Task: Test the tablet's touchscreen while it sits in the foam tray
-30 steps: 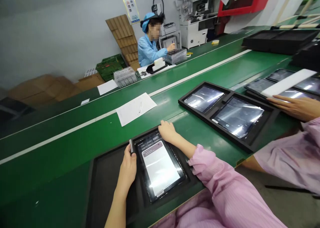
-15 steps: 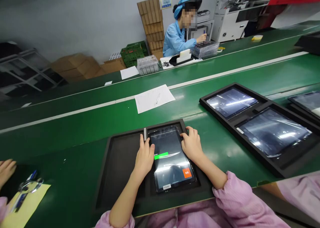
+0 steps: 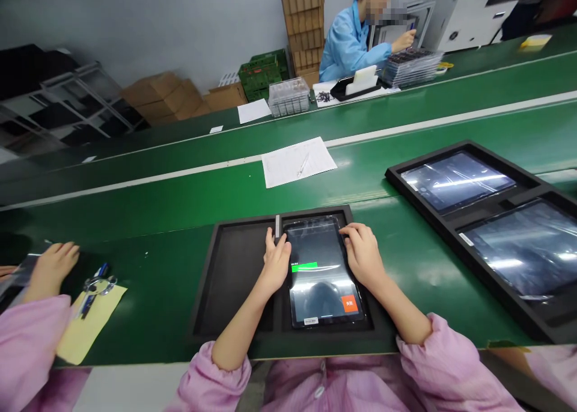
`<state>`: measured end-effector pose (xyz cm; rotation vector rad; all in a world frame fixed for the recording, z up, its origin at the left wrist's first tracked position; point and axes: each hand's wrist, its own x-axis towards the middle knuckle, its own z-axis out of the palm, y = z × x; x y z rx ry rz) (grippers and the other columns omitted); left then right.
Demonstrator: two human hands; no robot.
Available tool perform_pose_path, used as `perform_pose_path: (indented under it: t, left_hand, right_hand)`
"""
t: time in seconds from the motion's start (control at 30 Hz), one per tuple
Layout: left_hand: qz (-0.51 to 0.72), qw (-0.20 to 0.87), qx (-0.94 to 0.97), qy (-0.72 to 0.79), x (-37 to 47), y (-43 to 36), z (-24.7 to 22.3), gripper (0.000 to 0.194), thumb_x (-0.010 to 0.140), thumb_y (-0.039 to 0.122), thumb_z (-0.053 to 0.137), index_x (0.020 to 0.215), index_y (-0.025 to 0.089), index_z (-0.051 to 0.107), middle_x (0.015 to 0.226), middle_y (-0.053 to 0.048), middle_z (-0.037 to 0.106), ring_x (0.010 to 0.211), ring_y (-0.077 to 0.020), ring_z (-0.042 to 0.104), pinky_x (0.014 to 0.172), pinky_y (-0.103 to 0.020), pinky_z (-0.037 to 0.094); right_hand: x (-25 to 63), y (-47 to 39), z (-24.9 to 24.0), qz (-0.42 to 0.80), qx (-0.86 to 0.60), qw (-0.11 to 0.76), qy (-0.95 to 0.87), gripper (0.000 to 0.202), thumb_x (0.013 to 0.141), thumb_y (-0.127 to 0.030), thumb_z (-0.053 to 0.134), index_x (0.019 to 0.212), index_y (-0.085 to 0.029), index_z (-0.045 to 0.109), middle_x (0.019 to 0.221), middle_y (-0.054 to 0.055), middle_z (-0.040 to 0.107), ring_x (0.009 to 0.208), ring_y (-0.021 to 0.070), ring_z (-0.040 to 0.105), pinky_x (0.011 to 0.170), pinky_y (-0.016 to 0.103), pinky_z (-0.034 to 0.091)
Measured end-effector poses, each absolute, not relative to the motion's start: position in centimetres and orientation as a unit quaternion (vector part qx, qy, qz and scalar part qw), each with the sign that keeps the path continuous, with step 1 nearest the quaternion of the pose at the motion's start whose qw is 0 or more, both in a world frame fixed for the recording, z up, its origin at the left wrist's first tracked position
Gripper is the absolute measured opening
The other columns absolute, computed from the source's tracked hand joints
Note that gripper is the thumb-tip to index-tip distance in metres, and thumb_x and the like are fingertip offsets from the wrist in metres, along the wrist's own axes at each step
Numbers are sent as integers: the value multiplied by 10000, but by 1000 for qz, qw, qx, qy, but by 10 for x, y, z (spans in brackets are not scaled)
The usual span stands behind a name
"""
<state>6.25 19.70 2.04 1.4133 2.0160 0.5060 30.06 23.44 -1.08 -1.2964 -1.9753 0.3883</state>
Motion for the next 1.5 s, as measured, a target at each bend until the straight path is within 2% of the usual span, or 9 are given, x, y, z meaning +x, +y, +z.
perform_pose_path:
  t: [0.13,0.37,0.47,0.7,0.9,1.07,1.17,1.27,1.5]
  left_hand:
    - [165,313,544,760,54,203,25,557,925,274,509,1477,206,537,1741,-125,181,1577,-330,285,1268,-545,285]
    - [127,314,584,738,47,199,32,651,882,181,472,1533,220,476,1734,-129,199,1593,-330,236,1272,-564,266]
    - [121,296,595,737,47,197,31,640,898,188,460,1538,223,457,1729,-140,208,1591,-329,240,1263,-564,276]
    - [88,268,615,737,51,196,33,605,951,218,432,1553,168,404,1720,-206,181,1590,-339,227,1253,-578,272]
    - [82,219,634,737,55,194,27,615,938,235,489,1541,168,390,1703,-229,212,1552,-364,303,1218,-589,314]
    - [78,217,637,736,59,192,23,858,866,534,690,1553,157,342,1712,-259,150,1557,-422,259,1209,-609,300]
    - [94,225,628,739,61,192,25,792,937,605,579,1551,157,357,1715,-253,150,1561,-412,257,1220,-591,287]
    - [102,237,617,744,62,191,29,648,1021,549,429,1539,161,400,1709,-235,196,1554,-385,287,1222,-577,296]
    - [102,232,618,744,63,192,31,617,1047,504,377,1547,144,409,1699,-243,224,1547,-377,304,1216,-572,308]
  right_hand:
    - [305,230,-3,191,-433,305,-826,483,1025,-238,306,950,-241,784,1197,111,627,1162,302,535,1026,490,423]
    - [305,228,-2,161,-353,276,-879,473,940,-220,390,921,-325,851,1304,81,614,1180,312,496,1030,522,393]
    - [307,231,-2,144,-358,242,-890,439,908,-215,427,847,-323,849,1319,69,616,1204,324,487,1016,525,383]
    - [317,235,-4,116,-494,402,-762,483,1013,-293,341,783,-225,760,1158,111,609,1053,285,572,964,474,429]
    - [306,236,-15,64,-590,293,-749,286,928,-237,480,955,-210,763,1249,158,531,1144,354,489,903,513,464]
    - [298,230,-17,-1,-609,227,-760,290,836,-152,519,1009,-189,750,1299,184,521,1172,377,459,883,508,464]
    - [294,224,-13,-42,-613,204,-762,260,840,-142,532,984,-163,748,1327,201,522,1169,381,465,880,510,453]
    - [295,223,-14,-45,-612,199,-764,240,839,-134,545,965,-150,748,1335,202,523,1165,378,471,883,511,456]
    - [305,232,-29,65,-603,248,-755,342,800,-99,488,978,-200,762,1305,165,470,1129,355,473,861,494,501]
